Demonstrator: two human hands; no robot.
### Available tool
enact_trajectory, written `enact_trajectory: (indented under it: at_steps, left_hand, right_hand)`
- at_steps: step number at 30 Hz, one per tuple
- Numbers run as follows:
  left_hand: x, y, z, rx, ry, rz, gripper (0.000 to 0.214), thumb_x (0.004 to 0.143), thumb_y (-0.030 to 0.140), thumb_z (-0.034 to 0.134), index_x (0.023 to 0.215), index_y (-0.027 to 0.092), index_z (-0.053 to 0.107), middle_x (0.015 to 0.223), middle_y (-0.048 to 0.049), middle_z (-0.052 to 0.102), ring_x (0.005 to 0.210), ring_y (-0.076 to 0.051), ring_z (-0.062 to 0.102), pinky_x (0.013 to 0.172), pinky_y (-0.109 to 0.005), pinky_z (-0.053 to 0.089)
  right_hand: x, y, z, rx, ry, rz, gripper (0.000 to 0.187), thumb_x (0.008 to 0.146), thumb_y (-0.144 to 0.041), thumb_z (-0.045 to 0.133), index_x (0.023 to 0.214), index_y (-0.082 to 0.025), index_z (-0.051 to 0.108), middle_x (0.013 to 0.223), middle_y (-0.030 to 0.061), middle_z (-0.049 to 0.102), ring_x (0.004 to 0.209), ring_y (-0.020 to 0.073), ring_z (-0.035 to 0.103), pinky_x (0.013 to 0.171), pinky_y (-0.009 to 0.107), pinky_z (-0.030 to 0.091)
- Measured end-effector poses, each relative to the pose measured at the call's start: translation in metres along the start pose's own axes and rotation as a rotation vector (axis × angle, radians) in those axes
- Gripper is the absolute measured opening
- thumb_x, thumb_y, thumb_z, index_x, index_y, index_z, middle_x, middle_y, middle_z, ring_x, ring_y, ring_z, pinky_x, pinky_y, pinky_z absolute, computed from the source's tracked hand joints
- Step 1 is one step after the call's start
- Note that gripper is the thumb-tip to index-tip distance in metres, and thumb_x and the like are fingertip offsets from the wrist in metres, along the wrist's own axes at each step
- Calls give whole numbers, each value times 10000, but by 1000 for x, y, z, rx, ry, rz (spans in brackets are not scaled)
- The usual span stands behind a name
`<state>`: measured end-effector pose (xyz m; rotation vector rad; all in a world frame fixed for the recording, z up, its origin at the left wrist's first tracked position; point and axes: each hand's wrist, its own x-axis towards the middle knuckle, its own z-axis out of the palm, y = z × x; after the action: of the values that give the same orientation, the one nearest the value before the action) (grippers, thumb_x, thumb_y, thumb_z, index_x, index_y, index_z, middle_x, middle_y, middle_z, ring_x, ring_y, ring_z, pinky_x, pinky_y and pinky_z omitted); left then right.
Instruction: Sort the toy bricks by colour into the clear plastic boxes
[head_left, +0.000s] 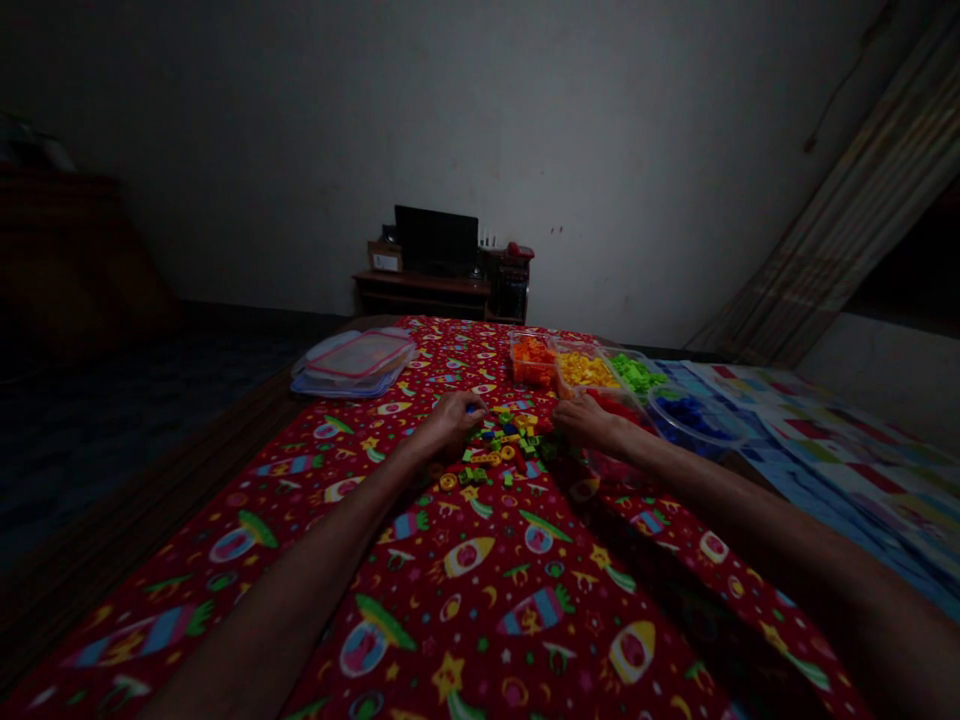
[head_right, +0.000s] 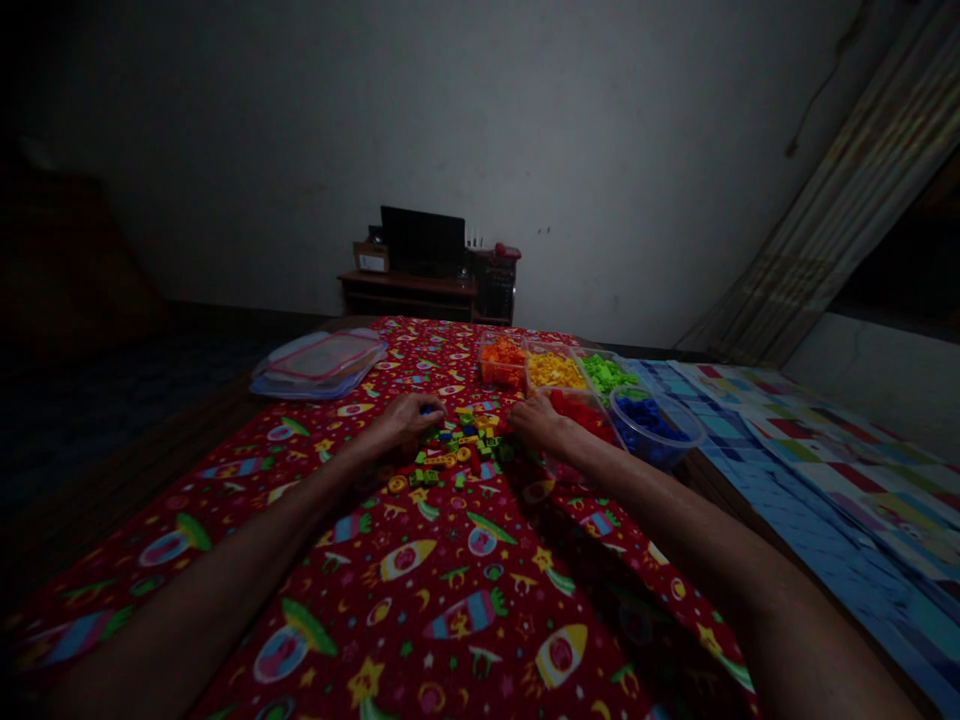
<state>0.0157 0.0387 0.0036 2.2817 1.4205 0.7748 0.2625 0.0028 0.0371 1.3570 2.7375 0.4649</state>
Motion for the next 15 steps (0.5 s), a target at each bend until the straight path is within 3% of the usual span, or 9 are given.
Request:
enact_trajectory:
  at_steps: [3,7,11,15]
  left_hand:
    - [3,3,-4,-2,-29,-10,220,757,214,553,790,151,761,759,-40,731,693,-181,640,667,-233,446]
    - [2,9,-9,-13,-145,-2,175,727,240,621,784,169,771,764,-37,741,688,-177,638,630,-219,428]
    - [-4,16,-13,0,-333,19,147,715,250,643,752,181,768,690,-13,721,618,-153,604,568,-207,395]
    - [-12,22,-16,87,-328,15,131,682,198,635,724,170,756,574,10,656,549,-127,540,522,-202,352]
  right_hand:
    - [4,0,-16,-23,-86,96,210,809,-63,487,878,-101,682,806,115,663,697,160,565,662,266,388]
    - [18,-11,-35,189,-49,92,250,880,-179,461,875,-94,696,776,91,664,634,118,540,565,226,320]
    - [36,-33,-30,230,-63,68,270,900,-248,478,867,-102,703,802,97,679,685,133,580,591,223,345]
    - [47,-52,-17,114,-120,61,277,894,-296,535,1065,-117,660,1018,144,674,931,208,622,730,245,424]
